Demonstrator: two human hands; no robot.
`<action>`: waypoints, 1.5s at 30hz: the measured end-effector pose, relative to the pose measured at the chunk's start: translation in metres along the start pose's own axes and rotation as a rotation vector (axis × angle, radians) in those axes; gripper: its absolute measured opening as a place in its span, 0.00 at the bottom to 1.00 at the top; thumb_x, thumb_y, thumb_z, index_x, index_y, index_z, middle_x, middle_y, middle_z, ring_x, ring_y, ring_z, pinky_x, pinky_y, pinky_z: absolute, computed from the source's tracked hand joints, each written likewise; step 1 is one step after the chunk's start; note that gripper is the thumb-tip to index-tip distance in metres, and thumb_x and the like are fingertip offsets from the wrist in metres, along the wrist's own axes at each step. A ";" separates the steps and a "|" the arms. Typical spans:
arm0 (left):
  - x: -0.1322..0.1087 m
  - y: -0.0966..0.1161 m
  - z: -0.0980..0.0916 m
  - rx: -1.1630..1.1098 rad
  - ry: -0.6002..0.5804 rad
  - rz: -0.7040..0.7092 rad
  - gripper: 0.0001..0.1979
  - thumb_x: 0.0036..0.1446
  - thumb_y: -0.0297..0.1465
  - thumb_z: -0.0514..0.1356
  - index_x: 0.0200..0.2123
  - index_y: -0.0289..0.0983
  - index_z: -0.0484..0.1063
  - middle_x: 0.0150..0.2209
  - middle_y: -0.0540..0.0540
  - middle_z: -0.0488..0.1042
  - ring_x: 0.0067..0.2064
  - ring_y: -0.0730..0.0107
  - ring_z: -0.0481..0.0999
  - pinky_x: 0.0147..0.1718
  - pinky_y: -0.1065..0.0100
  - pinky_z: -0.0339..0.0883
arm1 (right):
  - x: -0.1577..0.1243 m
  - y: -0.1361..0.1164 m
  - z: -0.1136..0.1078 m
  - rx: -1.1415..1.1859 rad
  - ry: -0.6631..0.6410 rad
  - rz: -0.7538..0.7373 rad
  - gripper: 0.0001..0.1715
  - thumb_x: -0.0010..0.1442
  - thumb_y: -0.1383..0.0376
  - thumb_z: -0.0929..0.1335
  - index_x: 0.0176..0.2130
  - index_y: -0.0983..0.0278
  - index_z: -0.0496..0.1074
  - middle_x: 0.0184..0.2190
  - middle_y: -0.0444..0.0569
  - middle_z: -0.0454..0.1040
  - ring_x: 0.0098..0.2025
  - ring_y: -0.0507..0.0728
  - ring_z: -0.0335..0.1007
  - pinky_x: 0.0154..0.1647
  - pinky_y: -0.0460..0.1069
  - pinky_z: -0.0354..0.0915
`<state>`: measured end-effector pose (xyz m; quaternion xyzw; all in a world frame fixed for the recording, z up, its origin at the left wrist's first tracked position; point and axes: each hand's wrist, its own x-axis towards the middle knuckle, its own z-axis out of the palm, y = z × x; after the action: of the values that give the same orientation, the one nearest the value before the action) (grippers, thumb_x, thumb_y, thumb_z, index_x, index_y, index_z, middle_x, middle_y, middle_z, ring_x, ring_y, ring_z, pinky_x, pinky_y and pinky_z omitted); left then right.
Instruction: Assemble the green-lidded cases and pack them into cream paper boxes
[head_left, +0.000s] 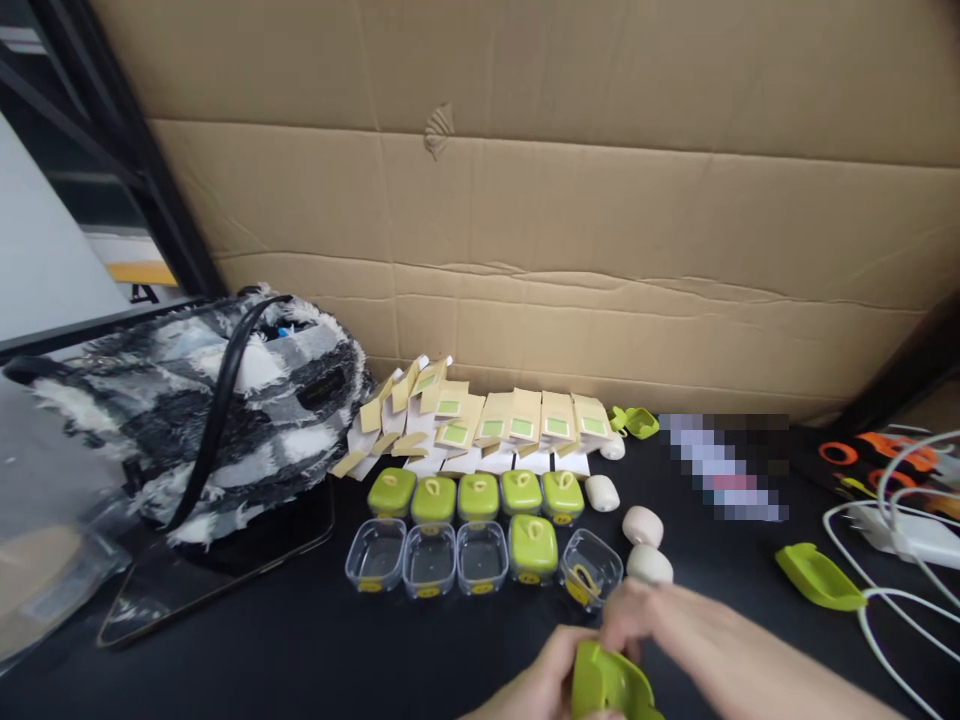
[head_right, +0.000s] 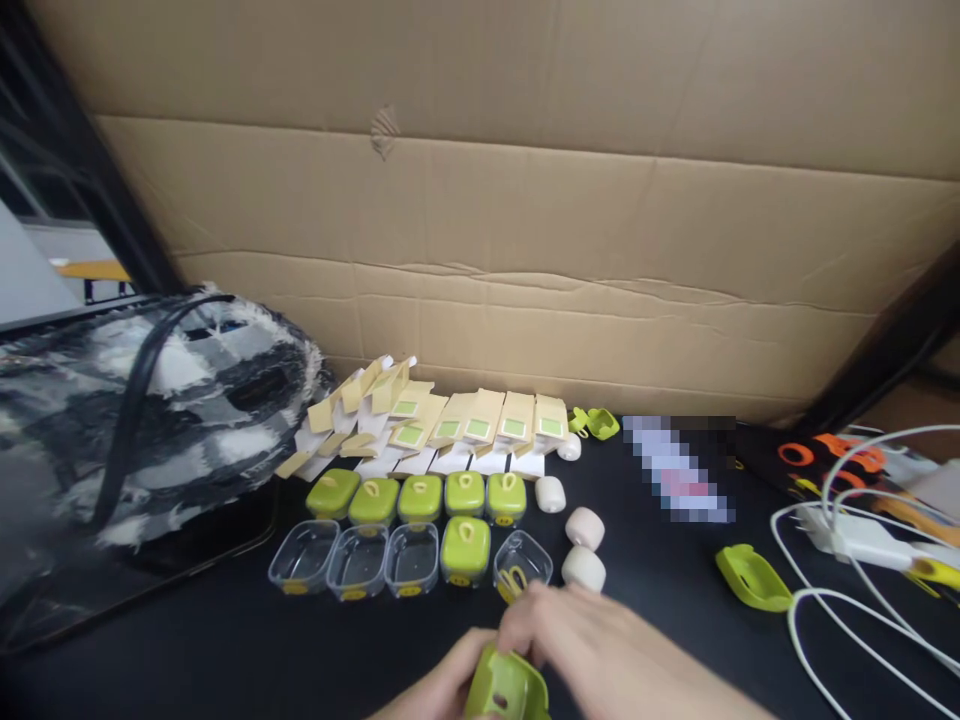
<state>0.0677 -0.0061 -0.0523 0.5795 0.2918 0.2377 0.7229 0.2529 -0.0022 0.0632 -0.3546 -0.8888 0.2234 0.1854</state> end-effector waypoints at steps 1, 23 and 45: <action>-0.005 0.009 -0.002 0.043 0.018 -0.005 0.43 0.44 0.61 0.58 0.53 0.37 0.54 0.39 0.44 0.66 0.38 0.66 0.68 0.42 0.61 0.64 | 0.007 0.008 -0.010 -0.016 -0.016 0.025 0.13 0.54 0.62 0.71 0.41 0.58 0.68 0.37 0.45 0.76 0.36 0.56 0.74 0.36 0.48 0.72; -0.019 0.096 0.000 1.598 0.271 0.641 0.10 0.61 0.38 0.57 0.39 0.36 0.70 0.33 0.48 0.75 0.35 0.63 0.73 0.35 0.66 0.68 | 0.069 0.197 -0.071 0.015 0.600 0.305 0.18 0.64 0.61 0.67 0.52 0.65 0.67 0.49 0.51 0.71 0.44 0.58 0.73 0.41 0.56 0.71; 0.067 0.127 0.014 0.985 0.091 0.373 0.14 0.54 0.31 0.65 0.44 0.36 0.71 0.43 0.41 0.76 0.44 0.57 0.75 0.44 0.57 0.70 | 0.009 0.103 -0.044 0.426 0.838 0.153 0.24 0.56 0.53 0.70 0.49 0.56 0.62 0.36 0.45 0.72 0.32 0.55 0.73 0.34 0.53 0.73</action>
<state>0.1245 0.0569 0.0639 0.8815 0.2922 0.2220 0.2971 0.3244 0.0831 0.0467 -0.4327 -0.6430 0.2515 0.5797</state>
